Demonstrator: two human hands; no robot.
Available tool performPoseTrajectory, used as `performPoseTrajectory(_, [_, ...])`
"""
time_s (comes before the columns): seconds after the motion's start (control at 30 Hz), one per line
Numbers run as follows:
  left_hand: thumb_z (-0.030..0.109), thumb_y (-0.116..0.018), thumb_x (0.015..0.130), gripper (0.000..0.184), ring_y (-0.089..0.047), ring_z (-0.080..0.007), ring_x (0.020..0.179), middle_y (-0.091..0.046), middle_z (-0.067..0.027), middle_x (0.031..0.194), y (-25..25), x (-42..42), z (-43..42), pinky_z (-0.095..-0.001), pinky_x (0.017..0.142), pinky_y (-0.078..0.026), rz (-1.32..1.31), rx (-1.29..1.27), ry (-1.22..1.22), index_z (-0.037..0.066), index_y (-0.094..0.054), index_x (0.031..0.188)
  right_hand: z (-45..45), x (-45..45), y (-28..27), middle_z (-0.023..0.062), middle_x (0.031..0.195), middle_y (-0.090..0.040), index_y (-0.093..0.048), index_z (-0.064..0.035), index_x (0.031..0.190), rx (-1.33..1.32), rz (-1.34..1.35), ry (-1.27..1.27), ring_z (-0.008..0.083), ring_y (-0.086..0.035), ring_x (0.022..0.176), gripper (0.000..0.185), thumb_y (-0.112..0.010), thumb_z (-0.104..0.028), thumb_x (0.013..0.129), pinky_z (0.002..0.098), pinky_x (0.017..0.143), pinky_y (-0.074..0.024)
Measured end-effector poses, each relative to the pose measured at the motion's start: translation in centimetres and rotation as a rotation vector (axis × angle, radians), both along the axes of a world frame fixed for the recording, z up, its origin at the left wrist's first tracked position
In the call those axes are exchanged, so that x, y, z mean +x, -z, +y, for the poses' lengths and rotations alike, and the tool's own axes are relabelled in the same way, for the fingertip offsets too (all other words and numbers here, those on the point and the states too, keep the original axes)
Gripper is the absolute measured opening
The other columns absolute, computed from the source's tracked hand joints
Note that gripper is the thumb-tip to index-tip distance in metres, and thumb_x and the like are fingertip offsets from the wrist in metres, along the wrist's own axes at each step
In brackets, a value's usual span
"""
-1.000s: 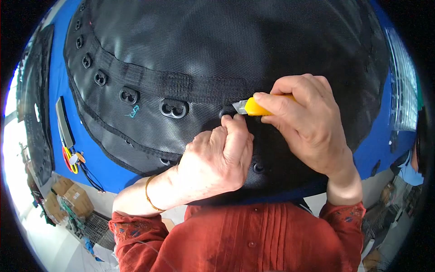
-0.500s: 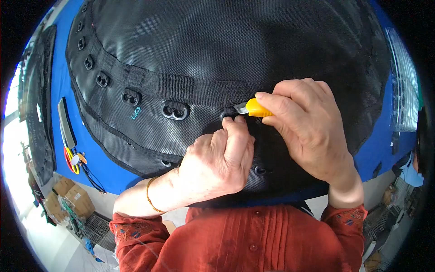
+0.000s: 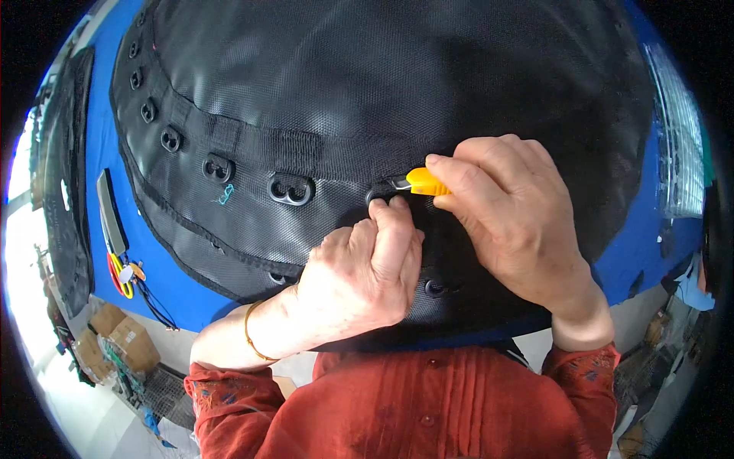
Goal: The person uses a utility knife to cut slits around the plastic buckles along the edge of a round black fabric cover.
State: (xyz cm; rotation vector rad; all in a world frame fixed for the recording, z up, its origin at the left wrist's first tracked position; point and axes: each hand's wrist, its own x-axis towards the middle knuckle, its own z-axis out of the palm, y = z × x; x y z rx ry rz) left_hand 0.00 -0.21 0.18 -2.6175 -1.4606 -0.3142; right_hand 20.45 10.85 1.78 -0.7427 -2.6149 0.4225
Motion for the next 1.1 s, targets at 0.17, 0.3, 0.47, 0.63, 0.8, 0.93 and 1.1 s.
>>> performPoseTrajectory(0.17, [0.011, -0.078, 0.094, 0.039, -0.063, -0.0150, 0.068, -0.067, -0.0228, 0.106, 0.4, 0.0, 0.0, -0.0273, 0.052, -0.054, 0.005, 0.041, 0.005, -0.017, -0.069, 0.120, 0.2, -0.2, 0.7, 0.0040, 0.095, -0.062, -0.073, -0.0069, 0.110, 0.067, 0.074, -0.003, 0.0239, -0.063, 0.085, 0.023, -0.077, -0.017, 0.090, 0.0392, 0.078, -0.0486])
performPoseTrajectory(0.3, [0.007, -0.074, 0.094, 0.029, -0.061, -0.0180, 0.065, -0.065, -0.0290, 0.103, 0.3, -0.1, 0.3, -0.0287, 0.047, -0.052, -0.067, 0.065, 0.032, -0.019, -0.069, 0.107, 0.2, 0.0, 0.4, 0.0079, 0.104, -0.066, -0.074, -0.0053, 0.117, 0.043, 0.034, -0.034, 0.0287, -0.066, 0.090, 0.033, -0.081, -0.012, 0.086, 0.0424, 0.080, -0.0511])
performPoseTrajectory(0.47, [0.012, -0.074, 0.097, 0.032, -0.060, -0.0167, 0.064, -0.062, -0.0229, 0.103, 0.8, -0.4, 0.1, -0.0308, 0.050, -0.054, -0.063, 0.037, 0.011, -0.017, -0.068, 0.111, -0.2, -0.1, 0.9, 0.0057, 0.101, -0.063, -0.073, -0.0066, 0.114, 0.067, 0.055, -0.015, 0.0257, -0.064, 0.089, 0.027, -0.078, -0.019, 0.090, 0.0403, 0.080, -0.0491])
performPoseTrajectory(0.63, [0.014, -0.073, 0.098, 0.034, -0.063, -0.0198, 0.067, -0.062, -0.0185, 0.103, 0.3, -0.4, 0.1, -0.0332, 0.054, -0.056, -0.070, -0.012, -0.020, -0.013, -0.067, 0.116, -0.3, -0.3, 1.4, 0.0055, 0.097, -0.063, -0.074, -0.0082, 0.112, 0.109, 0.052, -0.015, 0.0240, -0.063, 0.091, 0.023, -0.072, -0.017, 0.091, 0.0384, 0.081, -0.0484])
performPoseTrajectory(0.8, [0.015, -0.073, 0.098, 0.036, -0.063, -0.0217, 0.068, -0.061, -0.0154, 0.100, 0.7, -0.6, 0.1, -0.0334, 0.053, -0.054, -0.042, 0.031, -0.015, -0.012, -0.066, 0.122, -0.2, -0.7, 2.1, 0.0042, 0.088, -0.059, -0.072, -0.0082, 0.100, 0.171, 0.134, -0.020, 0.0231, -0.061, 0.082, 0.013, -0.069, -0.019, 0.093, 0.0365, 0.074, -0.0465])
performPoseTrajectory(0.93, [0.014, -0.073, 0.098, 0.037, -0.063, -0.0218, 0.067, -0.059, -0.0142, 0.098, 0.7, -0.7, 0.1, -0.0348, 0.053, -0.053, -0.052, 0.032, -0.009, -0.011, -0.065, 0.124, -0.3, -0.7, 2.4, 0.0037, 0.087, -0.058, -0.072, -0.0084, 0.098, 0.197, 0.175, 0.000, 0.0225, -0.061, 0.082, 0.013, -0.069, -0.019, 0.092, 0.0359, 0.073, -0.0463])
performPoseTrajectory(1.1, [0.010, -0.074, 0.097, 0.035, -0.063, -0.0236, 0.065, -0.060, -0.0145, 0.098, 0.5, -0.7, 0.1, -0.0370, 0.055, -0.053, -0.079, -0.006, -0.015, -0.012, -0.065, 0.123, -0.3, -0.8, 2.9, 0.0031, 0.085, -0.056, -0.070, -0.0101, 0.095, 0.195, 0.232, -0.004, 0.0215, -0.060, 0.081, 0.011, -0.067, -0.019, 0.091, 0.0361, 0.075, -0.0457])
